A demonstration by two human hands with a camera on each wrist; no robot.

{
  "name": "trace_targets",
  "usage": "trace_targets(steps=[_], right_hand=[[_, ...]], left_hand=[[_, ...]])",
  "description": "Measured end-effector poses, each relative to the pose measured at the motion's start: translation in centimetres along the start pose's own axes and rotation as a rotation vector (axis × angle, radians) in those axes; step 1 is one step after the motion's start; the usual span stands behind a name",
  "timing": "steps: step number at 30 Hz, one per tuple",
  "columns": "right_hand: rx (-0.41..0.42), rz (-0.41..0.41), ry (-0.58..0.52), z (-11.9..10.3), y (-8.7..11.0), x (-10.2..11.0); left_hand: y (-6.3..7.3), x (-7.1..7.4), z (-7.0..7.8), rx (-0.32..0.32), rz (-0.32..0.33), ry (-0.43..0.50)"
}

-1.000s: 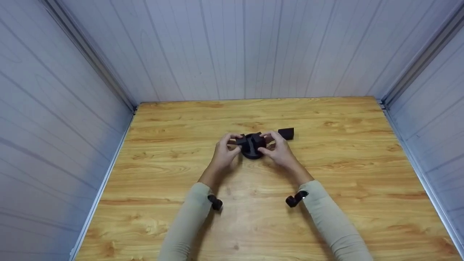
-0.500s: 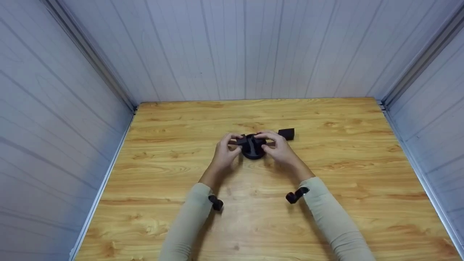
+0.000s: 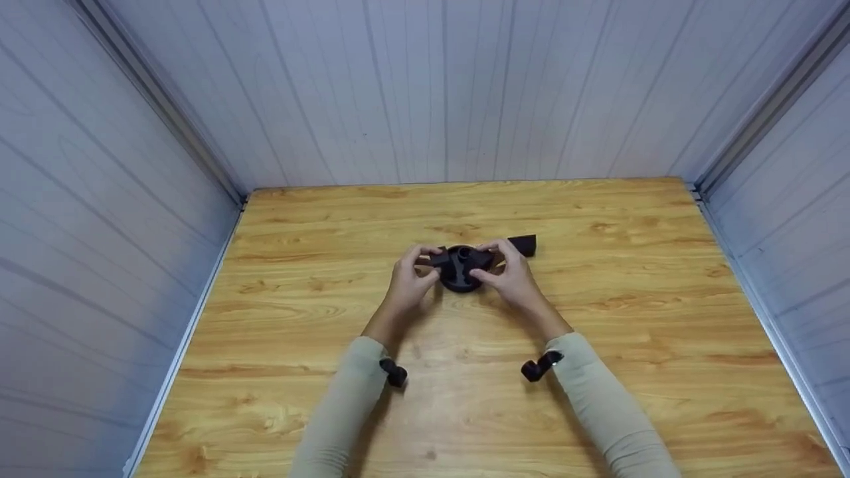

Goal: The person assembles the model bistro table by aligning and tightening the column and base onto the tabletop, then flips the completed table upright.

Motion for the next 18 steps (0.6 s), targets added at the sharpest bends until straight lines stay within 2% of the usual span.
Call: trace_targets(steps=[6,14,18], right_hand=[[0.006,-0.07,0.01,-0.2,-0.1,-0.3],[0.066,-0.202,-0.018,-1.5,-0.6,-0.2],[0.042,-0.201,0.0,-1.2,-0.6,0.0]], left_hand=[[0.2,0.3,-0.1,-0.002,0.013,0.003],[0.4,0.4,-0.4,-0.012,0.013,-0.021],[0.3,0.4,-0.5,-0.007,0.015,-0.01]])
Point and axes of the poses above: each hand's wrist, its own y-axis away from the middle knuckle, its own x-axis out of the back of the hand, z = x × y, the point moved 4 cm from there along -y, towards the middle knuckle, and after that the axes turned 11 degrees about -z, right-handed, at the moved point
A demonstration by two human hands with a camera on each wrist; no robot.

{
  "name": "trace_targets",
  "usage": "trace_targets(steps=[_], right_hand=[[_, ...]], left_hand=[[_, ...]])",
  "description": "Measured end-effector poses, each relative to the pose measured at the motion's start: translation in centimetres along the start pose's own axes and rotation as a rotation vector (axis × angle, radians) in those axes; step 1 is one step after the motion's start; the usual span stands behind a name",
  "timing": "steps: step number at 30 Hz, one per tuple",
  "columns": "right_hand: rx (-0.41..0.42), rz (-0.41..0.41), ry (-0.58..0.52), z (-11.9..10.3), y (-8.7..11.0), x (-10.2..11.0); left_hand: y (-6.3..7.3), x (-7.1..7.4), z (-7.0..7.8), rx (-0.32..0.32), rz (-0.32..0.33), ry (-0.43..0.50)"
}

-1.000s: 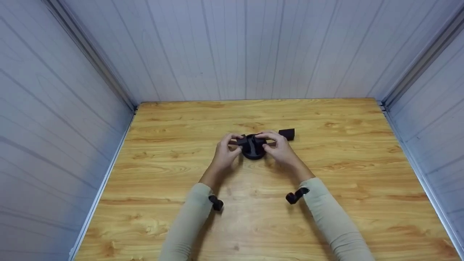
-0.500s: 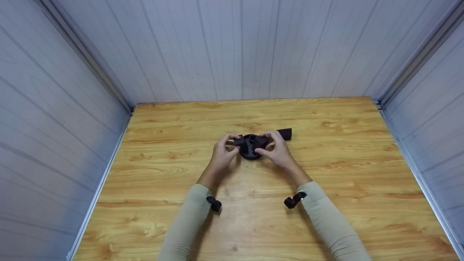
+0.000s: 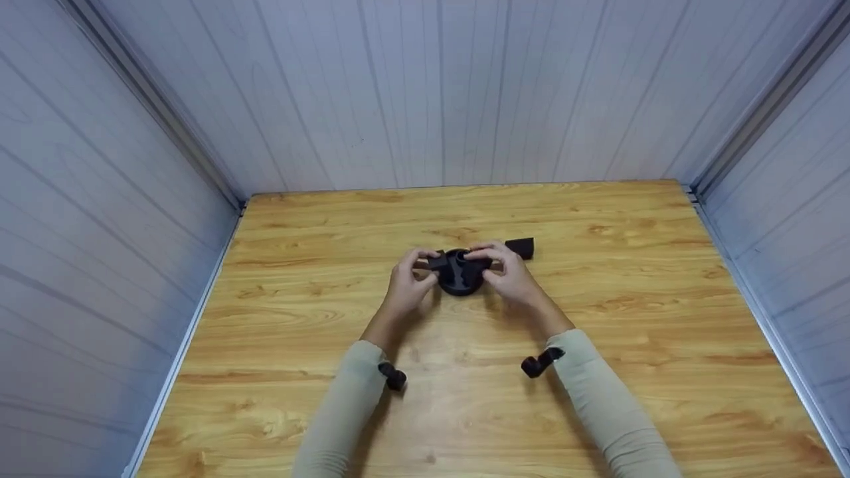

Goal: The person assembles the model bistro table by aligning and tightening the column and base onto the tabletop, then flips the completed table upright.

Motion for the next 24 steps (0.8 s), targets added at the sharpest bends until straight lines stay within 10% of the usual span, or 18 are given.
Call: trace_targets(steps=[12,24], right_hand=[[0.013,0.055,0.029,0.54,0.48,-0.08],[0.037,-0.147,-0.027,0.25,0.85,0.8]], left_hand=[[0.06,0.17,-0.07,-0.003,0.014,0.013],[0.09,-0.07,0.02,0.03,-0.007,0.025]])
Point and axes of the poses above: each hand's wrist, its own y-axis away from the middle knuckle, its own x-axis out of the back of the hand, z = x × y, the point moved 4 cm from there along -y, towards the middle knuckle, and after that the axes turned 11 degrees about -z, right-handed, at the moved point
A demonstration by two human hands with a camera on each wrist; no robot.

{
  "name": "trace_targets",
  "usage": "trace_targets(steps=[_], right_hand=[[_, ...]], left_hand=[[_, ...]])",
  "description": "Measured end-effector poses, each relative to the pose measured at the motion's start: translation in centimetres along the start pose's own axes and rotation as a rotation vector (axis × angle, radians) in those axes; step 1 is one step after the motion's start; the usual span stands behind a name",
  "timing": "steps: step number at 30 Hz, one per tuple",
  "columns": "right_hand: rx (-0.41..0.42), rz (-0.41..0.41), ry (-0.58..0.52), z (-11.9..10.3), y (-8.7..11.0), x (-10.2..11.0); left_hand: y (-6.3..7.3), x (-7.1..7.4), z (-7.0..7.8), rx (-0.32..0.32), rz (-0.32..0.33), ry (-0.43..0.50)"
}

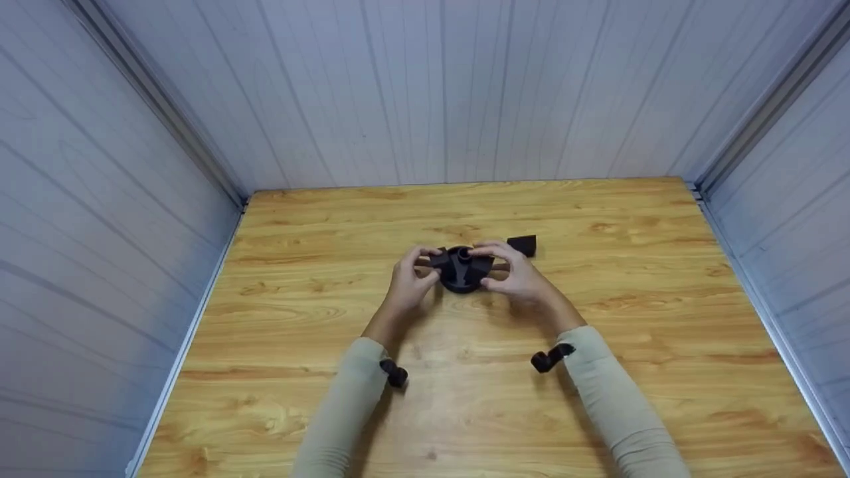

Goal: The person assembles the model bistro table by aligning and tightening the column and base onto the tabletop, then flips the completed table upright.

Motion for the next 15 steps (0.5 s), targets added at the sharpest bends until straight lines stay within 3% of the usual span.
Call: trace_targets(steps=[4,15], right_hand=[[-0.01,-0.038,-0.009,0.0,0.07,0.24],[-0.031,-0.005,0.053,0.4,-0.05,0.3]], left_hand=[[-0.04,0.02,0.01,0.007,0.006,0.001],[-0.01,0.08,-0.31,-0.027,0.011,0.0]])
Point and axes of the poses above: each hand's wrist, its own y-axis away from the middle knuckle, its own x-axis out of the back of the hand, z = x × y, the point moved 4 cm from there along -y, towards the middle knuckle, and after that the axes turned 11 degrees about -z, right-handed, at the moved point
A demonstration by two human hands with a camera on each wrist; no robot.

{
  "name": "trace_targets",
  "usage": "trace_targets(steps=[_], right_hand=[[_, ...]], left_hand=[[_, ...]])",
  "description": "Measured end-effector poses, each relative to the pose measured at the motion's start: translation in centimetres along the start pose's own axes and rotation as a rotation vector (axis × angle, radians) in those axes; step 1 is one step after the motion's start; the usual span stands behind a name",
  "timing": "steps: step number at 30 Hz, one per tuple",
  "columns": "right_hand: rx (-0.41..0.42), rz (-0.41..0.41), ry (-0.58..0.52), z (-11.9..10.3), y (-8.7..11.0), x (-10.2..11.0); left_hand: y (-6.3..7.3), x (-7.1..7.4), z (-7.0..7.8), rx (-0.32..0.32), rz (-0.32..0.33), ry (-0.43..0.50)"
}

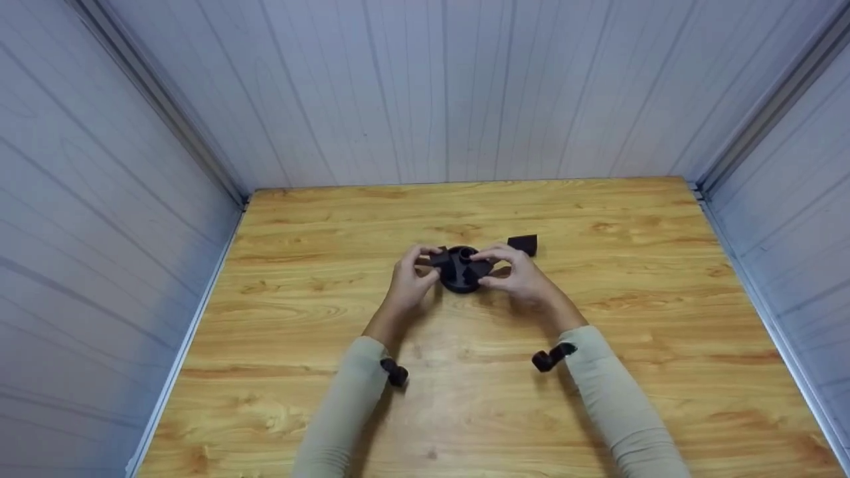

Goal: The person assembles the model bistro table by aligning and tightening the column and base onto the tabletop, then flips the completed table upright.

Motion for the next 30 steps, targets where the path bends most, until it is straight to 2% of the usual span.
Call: trace_targets(steps=[6,13,17,21,26,30], right_hand=[[0.01,0.006,0.013,-0.2,0.1,0.0],[0.037,0.018,-0.028,0.0,0.9,0.5],[0.043,0.078,-0.093,0.8,1.9,1.2],[0.009,0.149,-0.143,1.5,3.0,2.4],[-0.058,0.263,-0.152,2.4,4.2,4.2],[-0.097,0.316,-0.122,2.9,4.8,5.1]], left_hand=[[0.0,-0.1,0.1,-0.003,-0.002,0.004],[0.5,-1.2,0.6,0.004,0.033,-0.098],[0.8,-1.8,0.9,0.009,0.098,-0.079],[0.7,-2.0,1.5,0.02,0.176,-0.078],[0.6,-2.0,2.2,0.04,0.25,-0.132],[0.5,-2.0,2.4,0.065,0.299,-0.205]])
Point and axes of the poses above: each hand's wrist, its own y-axis away from the middle knuckle, its own x-axis out of the back of the hand, z = x × y, the point moved 4 cm from there along -y, towards the middle knuckle, and after that the axes turned 11 degrees about -z, right-handed, at the moved point
